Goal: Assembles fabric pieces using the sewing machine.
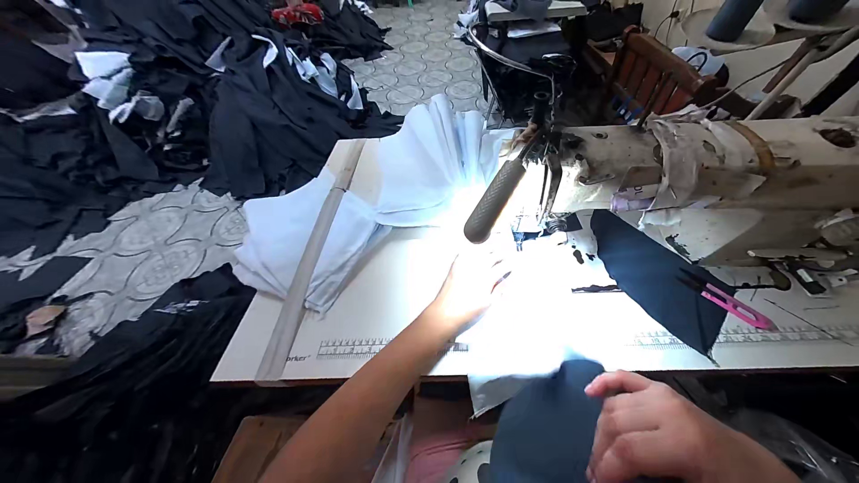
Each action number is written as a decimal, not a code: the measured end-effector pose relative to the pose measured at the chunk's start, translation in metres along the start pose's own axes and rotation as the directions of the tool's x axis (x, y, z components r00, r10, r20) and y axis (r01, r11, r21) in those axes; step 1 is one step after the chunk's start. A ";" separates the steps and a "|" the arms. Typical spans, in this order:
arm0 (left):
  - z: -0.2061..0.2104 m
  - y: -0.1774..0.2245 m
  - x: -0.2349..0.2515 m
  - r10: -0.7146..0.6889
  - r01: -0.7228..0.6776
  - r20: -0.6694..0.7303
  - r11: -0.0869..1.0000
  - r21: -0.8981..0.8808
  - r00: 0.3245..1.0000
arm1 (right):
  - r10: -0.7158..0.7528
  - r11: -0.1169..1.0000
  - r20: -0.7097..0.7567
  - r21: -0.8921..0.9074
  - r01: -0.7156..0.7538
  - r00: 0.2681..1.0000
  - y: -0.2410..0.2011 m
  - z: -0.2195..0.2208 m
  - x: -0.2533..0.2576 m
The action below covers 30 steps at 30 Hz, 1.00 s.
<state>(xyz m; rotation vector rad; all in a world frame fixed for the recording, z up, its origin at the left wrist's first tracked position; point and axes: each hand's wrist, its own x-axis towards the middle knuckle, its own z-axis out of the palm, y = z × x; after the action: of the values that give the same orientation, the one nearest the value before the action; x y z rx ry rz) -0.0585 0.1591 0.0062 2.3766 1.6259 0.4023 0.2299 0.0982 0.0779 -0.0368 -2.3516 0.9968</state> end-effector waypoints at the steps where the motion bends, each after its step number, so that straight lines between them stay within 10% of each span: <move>1: 0.004 0.000 -0.002 0.005 -0.005 0.030 1.000 0.001 1.000 | 0.036 0.999 0.037 0.009 -0.036 0.999 0.004 -0.008 0.005; 4: 0.019 0.016 -0.034 0.064 -0.064 -0.062 0.998 0.006 0.996 | 0.255 0.921 -0.119 -0.273 -0.279 0.959 0.051 -0.010 0.018; 8: 0.042 0.034 -0.079 0.121 -0.100 -0.276 0.991 0.090 0.953 | 0.680 0.602 -0.178 -0.417 -0.681 0.711 0.106 0.006 0.022; 14: 0.016 0.026 -0.059 -0.163 0.095 -0.313 0.971 -0.222 0.936 | 0.633 0.571 -0.284 -0.457 -0.682 0.720 0.116 0.023 0.012; 20: -0.015 0.013 -0.005 -0.191 0.255 0.272 0.941 -0.223 0.943 | 0.684 0.613 -0.276 -0.284 -0.737 0.675 0.111 0.015 0.012; 25: -0.007 0.019 -0.035 -0.072 -0.021 -0.207 0.910 -0.415 0.976 | 0.695 0.717 -0.358 0.278 -0.639 0.624 0.097 -0.005 0.006; 30: -0.014 0.015 -0.042 -0.157 -0.041 -0.253 0.773 -0.633 0.955 | 0.656 0.755 -0.400 0.328 -0.568 0.640 0.092 -0.010 0.013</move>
<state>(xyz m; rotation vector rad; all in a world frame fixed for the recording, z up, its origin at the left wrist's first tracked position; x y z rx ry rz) -0.0645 0.1153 0.0203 1.7976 1.3600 1.1396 0.2065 0.1745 0.0285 -0.9835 -1.7635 1.3082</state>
